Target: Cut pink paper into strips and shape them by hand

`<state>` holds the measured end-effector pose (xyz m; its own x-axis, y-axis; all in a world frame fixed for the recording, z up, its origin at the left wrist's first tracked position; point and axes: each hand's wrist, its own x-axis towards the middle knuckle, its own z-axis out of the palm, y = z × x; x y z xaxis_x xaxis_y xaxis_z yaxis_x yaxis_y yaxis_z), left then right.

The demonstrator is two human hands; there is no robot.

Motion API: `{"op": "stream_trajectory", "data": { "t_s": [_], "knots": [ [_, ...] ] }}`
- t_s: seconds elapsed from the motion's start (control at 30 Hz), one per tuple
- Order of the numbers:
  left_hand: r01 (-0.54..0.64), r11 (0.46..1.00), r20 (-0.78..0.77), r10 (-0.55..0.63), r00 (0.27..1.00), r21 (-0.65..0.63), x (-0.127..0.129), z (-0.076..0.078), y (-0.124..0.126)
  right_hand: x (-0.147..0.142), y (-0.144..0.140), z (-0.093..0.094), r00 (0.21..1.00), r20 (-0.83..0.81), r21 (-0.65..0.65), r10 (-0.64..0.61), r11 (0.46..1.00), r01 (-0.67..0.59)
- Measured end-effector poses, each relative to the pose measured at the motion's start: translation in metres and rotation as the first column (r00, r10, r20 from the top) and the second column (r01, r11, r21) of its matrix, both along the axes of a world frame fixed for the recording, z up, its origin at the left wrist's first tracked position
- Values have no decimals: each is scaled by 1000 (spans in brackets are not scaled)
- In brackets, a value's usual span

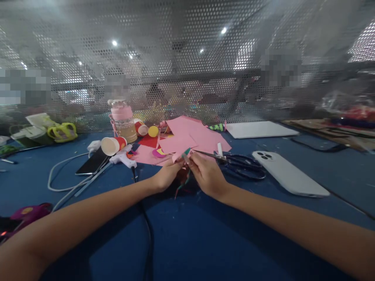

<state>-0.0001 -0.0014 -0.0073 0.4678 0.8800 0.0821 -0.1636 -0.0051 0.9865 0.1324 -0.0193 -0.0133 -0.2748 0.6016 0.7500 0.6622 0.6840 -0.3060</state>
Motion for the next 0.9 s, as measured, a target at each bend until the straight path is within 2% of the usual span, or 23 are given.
{"op": "stream_trajectory", "data": {
  "t_s": [0.17,0.23,0.37,0.5,0.63,0.7,0.8,0.9],
  "knots": [
    [38,999,-1,-38,999,37,-1,3,-1,3,2,-1,993,86,52,-85,995,80],
    [59,997,-17,-58,998,51,-1,4,-2,3,3,-1,997,59,32,-53,998,52],
    [51,996,-26,-50,998,76,-1,5,-1,1,0,2,996,-29,-97,83,992,-85],
    [-54,981,6,54,999,188,-1,4,1,-4,-4,4,969,-190,-273,159,939,-208],
    [-85,970,0,87,996,227,-1,2,4,-10,-4,3,903,-419,-475,99,823,-311],
    [-99,973,-20,106,994,209,-1,2,5,-12,-3,3,870,-487,-496,78,795,-349],
    [-112,978,-38,120,992,177,-1,3,5,-12,-1,3,832,-551,-481,62,791,-378],
    [-111,974,-55,124,991,199,-3,4,4,-12,-1,5,797,-604,-486,24,782,-392]
  ]
}}
